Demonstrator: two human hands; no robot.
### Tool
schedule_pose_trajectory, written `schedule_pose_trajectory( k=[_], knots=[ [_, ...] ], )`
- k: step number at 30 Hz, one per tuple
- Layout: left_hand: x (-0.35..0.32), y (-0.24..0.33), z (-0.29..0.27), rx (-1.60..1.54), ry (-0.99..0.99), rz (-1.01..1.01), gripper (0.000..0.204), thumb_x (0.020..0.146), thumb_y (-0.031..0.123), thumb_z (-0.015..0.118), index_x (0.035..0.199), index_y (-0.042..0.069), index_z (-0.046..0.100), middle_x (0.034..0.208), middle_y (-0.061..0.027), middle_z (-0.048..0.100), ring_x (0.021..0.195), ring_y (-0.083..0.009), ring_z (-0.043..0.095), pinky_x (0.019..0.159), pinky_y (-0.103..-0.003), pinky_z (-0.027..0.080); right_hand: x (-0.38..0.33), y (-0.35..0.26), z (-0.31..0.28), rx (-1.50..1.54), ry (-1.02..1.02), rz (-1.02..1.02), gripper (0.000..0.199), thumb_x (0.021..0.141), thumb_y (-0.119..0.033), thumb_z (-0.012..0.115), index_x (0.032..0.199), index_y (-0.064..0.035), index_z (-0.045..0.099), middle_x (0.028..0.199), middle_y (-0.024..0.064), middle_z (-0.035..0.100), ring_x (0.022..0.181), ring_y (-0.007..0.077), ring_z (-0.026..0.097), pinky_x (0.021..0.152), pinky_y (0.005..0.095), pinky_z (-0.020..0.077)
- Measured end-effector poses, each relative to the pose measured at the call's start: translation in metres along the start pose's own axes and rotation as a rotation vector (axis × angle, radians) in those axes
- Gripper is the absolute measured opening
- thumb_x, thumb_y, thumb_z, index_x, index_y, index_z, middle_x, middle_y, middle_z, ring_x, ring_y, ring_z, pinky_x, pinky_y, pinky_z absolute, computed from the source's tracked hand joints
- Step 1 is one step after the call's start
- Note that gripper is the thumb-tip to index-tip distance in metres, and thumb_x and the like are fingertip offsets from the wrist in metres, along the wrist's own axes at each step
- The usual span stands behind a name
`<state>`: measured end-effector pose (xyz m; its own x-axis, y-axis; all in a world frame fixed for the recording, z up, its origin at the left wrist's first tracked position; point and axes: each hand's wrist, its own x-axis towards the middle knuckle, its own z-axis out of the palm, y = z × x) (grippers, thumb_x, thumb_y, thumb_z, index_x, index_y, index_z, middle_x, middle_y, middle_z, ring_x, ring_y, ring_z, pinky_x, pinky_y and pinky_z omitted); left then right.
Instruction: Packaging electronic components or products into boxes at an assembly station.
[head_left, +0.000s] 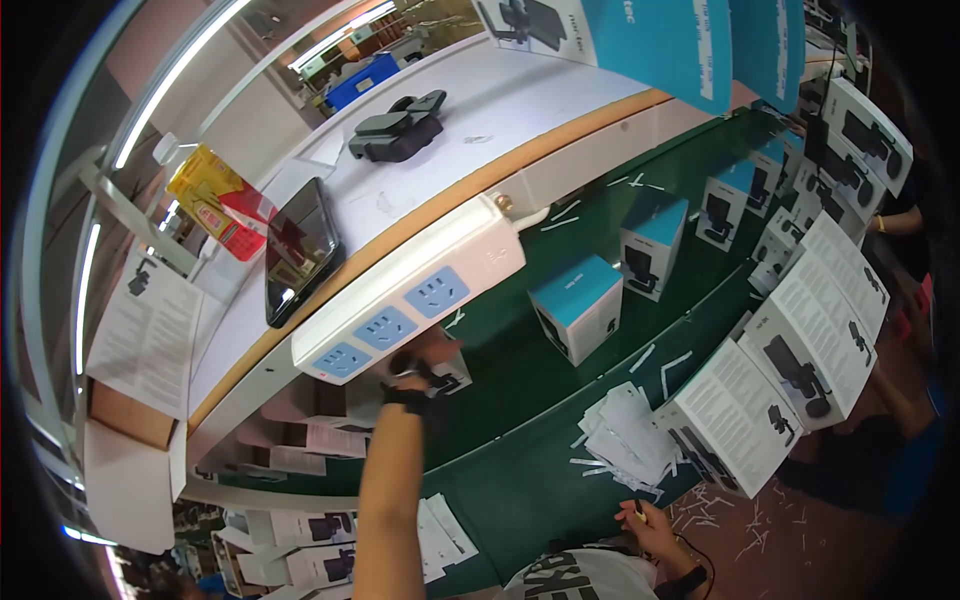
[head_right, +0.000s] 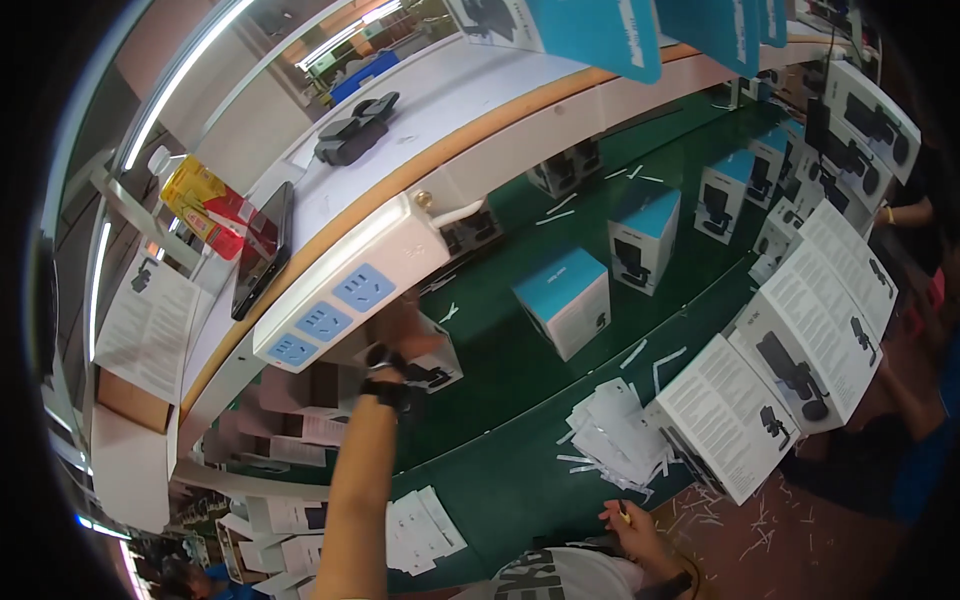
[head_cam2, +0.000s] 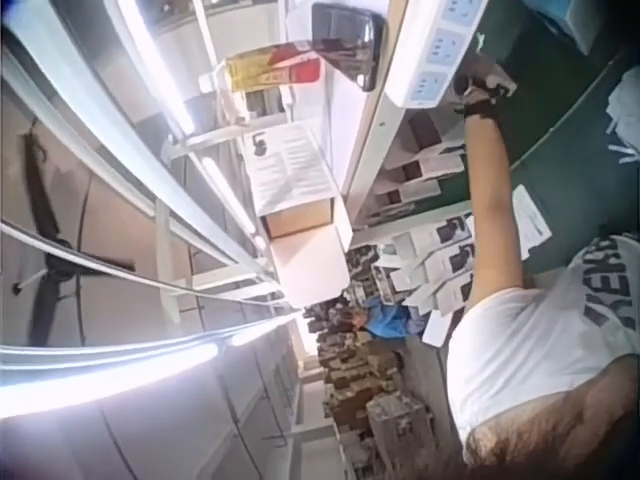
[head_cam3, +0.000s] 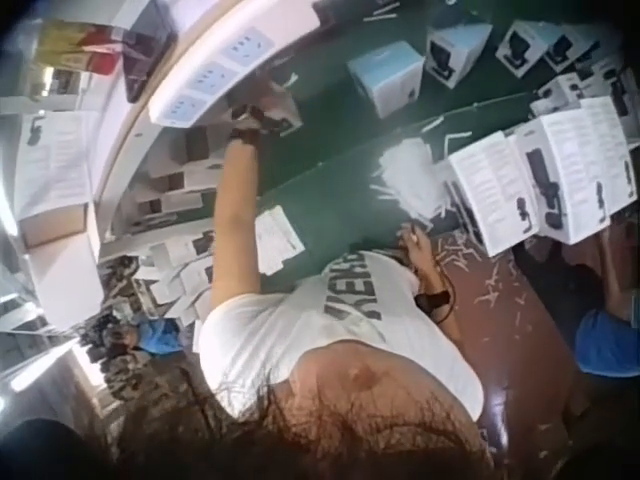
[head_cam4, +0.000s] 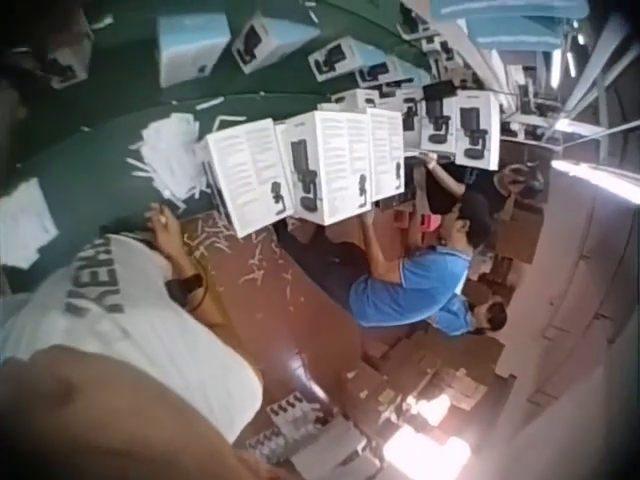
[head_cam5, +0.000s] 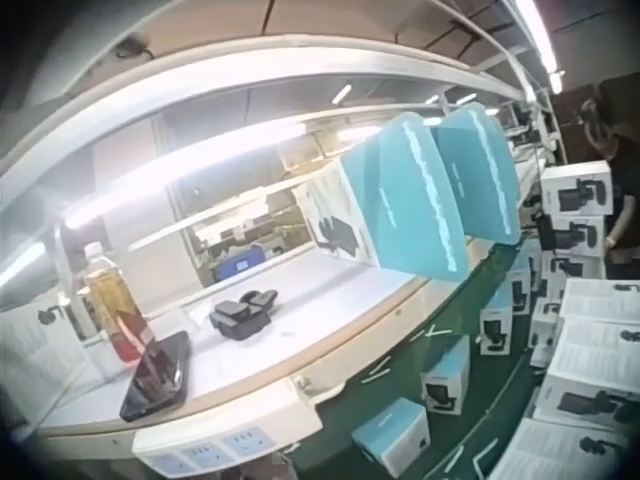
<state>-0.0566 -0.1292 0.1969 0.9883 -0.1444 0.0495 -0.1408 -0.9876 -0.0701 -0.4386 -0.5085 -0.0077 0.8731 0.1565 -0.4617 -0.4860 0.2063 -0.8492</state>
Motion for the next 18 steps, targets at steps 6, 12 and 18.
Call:
schedule_pose_trajectory(
  k=[6, 12, 18],
  knots=[
    [-0.151, -0.163, 0.051, -0.021, 0.016, -0.216, 0.030, 0.083, 0.014, 0.066, 0.111, 0.008, 0.075, 0.102, -0.0171, 0.075, 0.102, -0.0418, 0.067, 0.098, -0.054, 0.049, 0.058, -0.040, 0.066, -0.302, -0.283, -0.305, 0.029, 0.102, -0.017, 0.069, 0.126, -0.0015, 0.066, 0.105, 0.0043, 0.074, 0.078, 0.0082, 0.062, 0.071, 0.0251, 0.0513],
    [-0.303, -0.037, 0.013, -0.172, 0.247, 0.279, 0.047, 0.072, 0.003, 0.064, 0.115, 0.017, 0.077, 0.121, -0.0062, 0.073, 0.120, -0.0287, 0.063, 0.106, -0.054, 0.045, 0.095, -0.117, 0.143, -0.454, -0.116, -0.479, 0.054, 0.085, -0.017, 0.083, 0.132, -0.0022, 0.061, 0.109, 0.0045, 0.065, 0.091, 0.0133, 0.060, 0.082, 0.0307, 0.0521],
    [-0.401, 0.048, 0.025, -0.718, 0.475, -0.277, 0.045, 0.083, 0.000, 0.064, 0.127, 0.008, 0.068, 0.136, -0.0168, 0.064, 0.129, -0.0372, 0.058, 0.111, -0.050, 0.044, 0.069, -0.094, 0.135, -0.289, -0.033, -0.355, 0.053, 0.089, -0.009, 0.076, 0.137, 0.0044, 0.057, 0.127, 0.0106, 0.064, 0.110, 0.0206, 0.063, 0.094, 0.0326, 0.0508]
  ],
)
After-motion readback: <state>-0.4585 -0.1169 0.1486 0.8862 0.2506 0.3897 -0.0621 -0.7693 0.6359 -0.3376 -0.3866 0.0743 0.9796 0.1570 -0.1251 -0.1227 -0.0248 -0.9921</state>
